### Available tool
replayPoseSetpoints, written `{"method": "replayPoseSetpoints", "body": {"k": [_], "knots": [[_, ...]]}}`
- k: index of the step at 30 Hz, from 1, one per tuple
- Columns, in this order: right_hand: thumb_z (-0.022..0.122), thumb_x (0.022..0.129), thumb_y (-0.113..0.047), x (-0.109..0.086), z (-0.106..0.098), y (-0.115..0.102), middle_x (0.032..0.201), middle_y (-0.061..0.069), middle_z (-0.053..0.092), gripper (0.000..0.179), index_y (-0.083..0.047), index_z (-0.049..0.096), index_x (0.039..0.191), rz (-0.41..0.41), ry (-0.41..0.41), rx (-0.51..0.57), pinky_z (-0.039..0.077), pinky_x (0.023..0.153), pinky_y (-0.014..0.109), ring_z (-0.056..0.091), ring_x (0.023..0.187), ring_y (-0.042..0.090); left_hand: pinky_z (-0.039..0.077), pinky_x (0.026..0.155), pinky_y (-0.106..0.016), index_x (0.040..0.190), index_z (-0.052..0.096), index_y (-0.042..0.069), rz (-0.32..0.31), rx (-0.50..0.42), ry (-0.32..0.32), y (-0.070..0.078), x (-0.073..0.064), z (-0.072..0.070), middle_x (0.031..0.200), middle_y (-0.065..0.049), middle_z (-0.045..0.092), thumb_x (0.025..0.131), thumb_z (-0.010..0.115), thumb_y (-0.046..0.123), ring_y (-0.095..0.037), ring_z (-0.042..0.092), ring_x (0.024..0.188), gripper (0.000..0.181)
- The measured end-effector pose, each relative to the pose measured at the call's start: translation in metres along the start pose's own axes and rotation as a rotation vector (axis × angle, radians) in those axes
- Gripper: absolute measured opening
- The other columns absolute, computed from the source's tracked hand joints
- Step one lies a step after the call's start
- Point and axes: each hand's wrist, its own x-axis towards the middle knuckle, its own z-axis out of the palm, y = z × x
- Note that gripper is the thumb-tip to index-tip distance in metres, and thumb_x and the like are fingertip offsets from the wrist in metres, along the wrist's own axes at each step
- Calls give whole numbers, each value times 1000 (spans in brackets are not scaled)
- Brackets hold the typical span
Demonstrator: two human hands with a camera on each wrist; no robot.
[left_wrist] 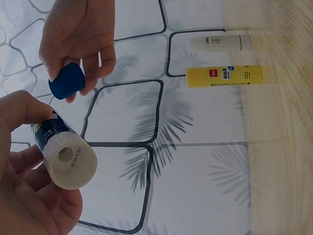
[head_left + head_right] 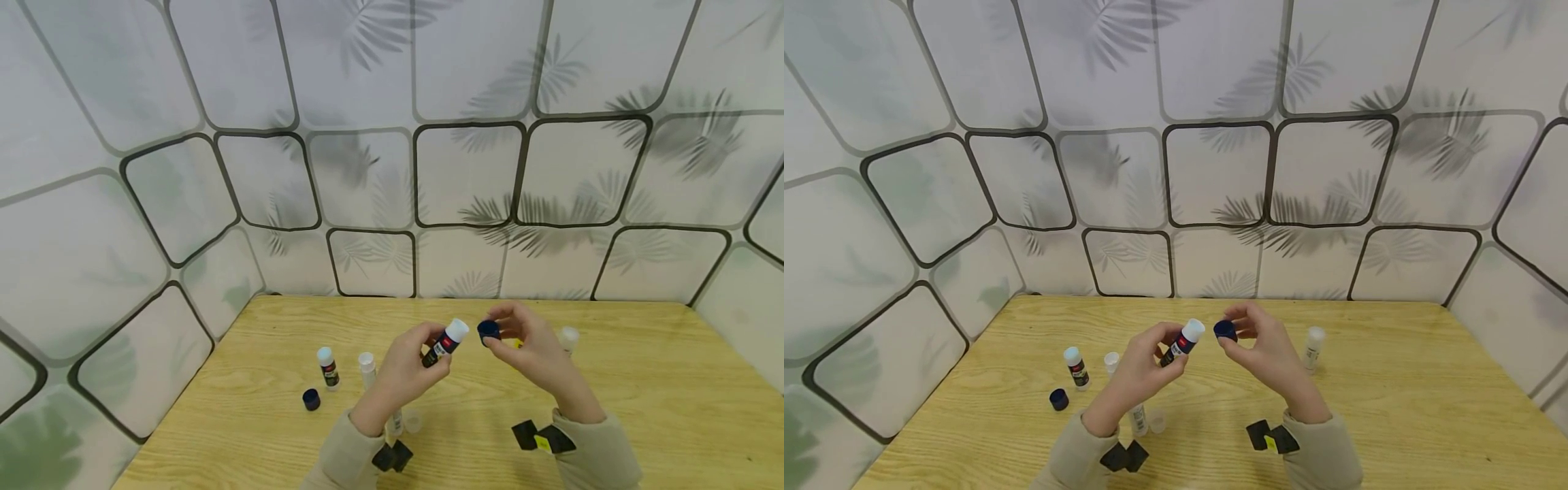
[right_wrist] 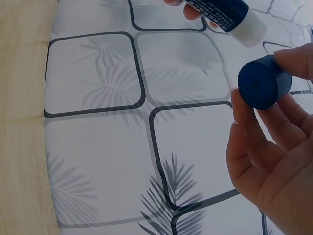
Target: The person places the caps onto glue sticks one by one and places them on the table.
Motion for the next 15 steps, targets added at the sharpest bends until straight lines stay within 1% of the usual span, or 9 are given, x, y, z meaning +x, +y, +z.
{"method": "replayPoseSetpoints", "body": {"k": [3,9,15], "knots": [[64,77,3,0,0,0,95,7,57,28,-1,50,101,-7,4,-19,48,70,27,56,80,13,41,54,-17,111,54,5,10,-1,-2,0,0,0,91,-1,57,80,62,9,-7,49,74,33],[67,76,2,0,1,1,97,4,58,24,-5,51,93,20,9,-28,47,72,24,55,82,11,40,54,-17,112,54,5,36,6,1,-2,-1,0,92,-1,58,79,62,9,-7,50,75,34],[67,75,2,0,1,1,95,0,57,23,-7,54,92,15,3,-35,47,71,24,56,81,10,40,54,-17,112,54,4,41,12,-9,-1,0,-1,92,-2,58,80,62,9,-7,50,75,34]]}}
